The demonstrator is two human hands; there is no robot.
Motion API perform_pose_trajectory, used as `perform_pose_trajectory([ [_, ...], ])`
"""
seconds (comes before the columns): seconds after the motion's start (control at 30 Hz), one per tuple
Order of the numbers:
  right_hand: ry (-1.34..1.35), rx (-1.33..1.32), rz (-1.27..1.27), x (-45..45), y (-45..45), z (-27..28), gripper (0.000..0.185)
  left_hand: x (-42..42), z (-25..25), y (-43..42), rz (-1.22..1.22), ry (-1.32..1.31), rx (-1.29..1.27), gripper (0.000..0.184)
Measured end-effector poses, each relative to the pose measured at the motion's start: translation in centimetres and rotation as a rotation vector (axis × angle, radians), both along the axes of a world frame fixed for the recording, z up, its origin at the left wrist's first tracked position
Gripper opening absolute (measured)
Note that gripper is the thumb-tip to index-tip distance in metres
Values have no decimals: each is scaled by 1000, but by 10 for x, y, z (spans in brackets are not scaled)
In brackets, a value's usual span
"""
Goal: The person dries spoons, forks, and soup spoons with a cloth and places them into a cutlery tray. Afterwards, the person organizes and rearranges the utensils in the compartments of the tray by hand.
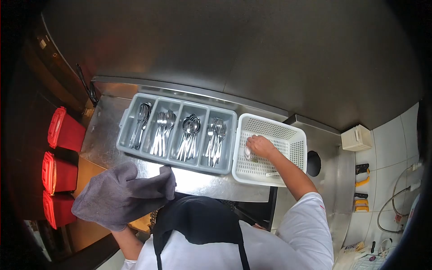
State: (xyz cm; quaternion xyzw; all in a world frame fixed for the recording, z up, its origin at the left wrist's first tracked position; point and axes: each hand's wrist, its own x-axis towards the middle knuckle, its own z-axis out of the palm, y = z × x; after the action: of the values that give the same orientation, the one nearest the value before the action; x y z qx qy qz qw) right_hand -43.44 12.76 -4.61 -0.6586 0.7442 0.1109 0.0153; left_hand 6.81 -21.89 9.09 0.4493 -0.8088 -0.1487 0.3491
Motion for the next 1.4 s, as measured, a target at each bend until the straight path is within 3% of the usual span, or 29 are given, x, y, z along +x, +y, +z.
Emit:
perform_pose_trajectory([
  [0.1, -37, -67, -117, 4, 18, -5, 10, -13, -2, 5, -52, 27, 26, 52],
  [0.2, -123, -151, -421, 3, 33, -12, 11, -36, -4, 15, -176, 81, 81, 51],
  [0.3, -356, -418, -750, 39, 25, 40, 19, -73, -9, 33, -385, 152, 198, 50],
  [0.37, -972, -712, -1031, 75, 4, 55, 29, -105, -15, 51, -588, 209, 335, 49],
  [0.4, -1192, -805, -1040, 103, -15, 81, 34, -121, -19, 63, -699, 239, 432, 48],
  [0.47, -1662, -723, -1076, 155, -47, 126, 28, -153, -28, 86, -894, 312, 741, 47],
  [0.57, -1784, -533, -898, 205, -79, 127, 27, -172, -46, 109, -873, 529, 1506, 42],
  [0.6, -1883, -507, -829, 215, -82, 127, 29, -177, -37, 113, -874, 464, 1449, 39],
  [0.63, -1797, -638, -867, 220, -76, 138, 34, -182, -29, 117, -873, 399, 1393, 36],
  [0.67, -1366, -810, -792, 214, -67, 137, 36, -181, -29, 120, -911, 339, 1068, 34],
  [0.73, -1013, -871, -963, 179, -28, 137, 34, -174, -43, 116, -895, 100, 285, 32],
  [0.83, -219, -804, -1022, 101, 61, 80, 28, -164, -49, 109, -815, 437, 1279, 30],
  [0.9, -55, -220, -1260, 61, 128, 32, 20, -158, -58, 100, -947, 189, 510, 31],
  [0.93, -69, -46, -1265, 49, 154, 11, 19, -157, -61, 96, -964, 56, 121, 31],
  [0.97, -82, 129, -1263, 44, 170, -2, 19, -158, -61, 95, -936, 141, 468, 32],
  [1.07, -134, 173, -1175, 49, 178, -13, 25, -160, -62, 102, -768, 410, 1360, 35],
  [1.17, -493, -101, -1110, 40, 180, 1, 29, -168, -59, 99, -570, 702, 1935, 39],
  [1.2, -577, -208, -1114, 39, 174, 11, 28, -170, -58, 98, -542, 740, 2011, 39],
  [1.23, -662, -317, -1117, 41, 162, 31, 26, -169, -57, 97, -545, 749, 2042, 39],
  [1.33, -988, -561, -1152, 69, 105, 114, 19, -172, -52, 96, -895, 401, 1505, 38],
  [1.4, -1008, -631, -812, 94, 64, 154, 17, -178, -45, 97, -1052, 236, 1182, 38],
])
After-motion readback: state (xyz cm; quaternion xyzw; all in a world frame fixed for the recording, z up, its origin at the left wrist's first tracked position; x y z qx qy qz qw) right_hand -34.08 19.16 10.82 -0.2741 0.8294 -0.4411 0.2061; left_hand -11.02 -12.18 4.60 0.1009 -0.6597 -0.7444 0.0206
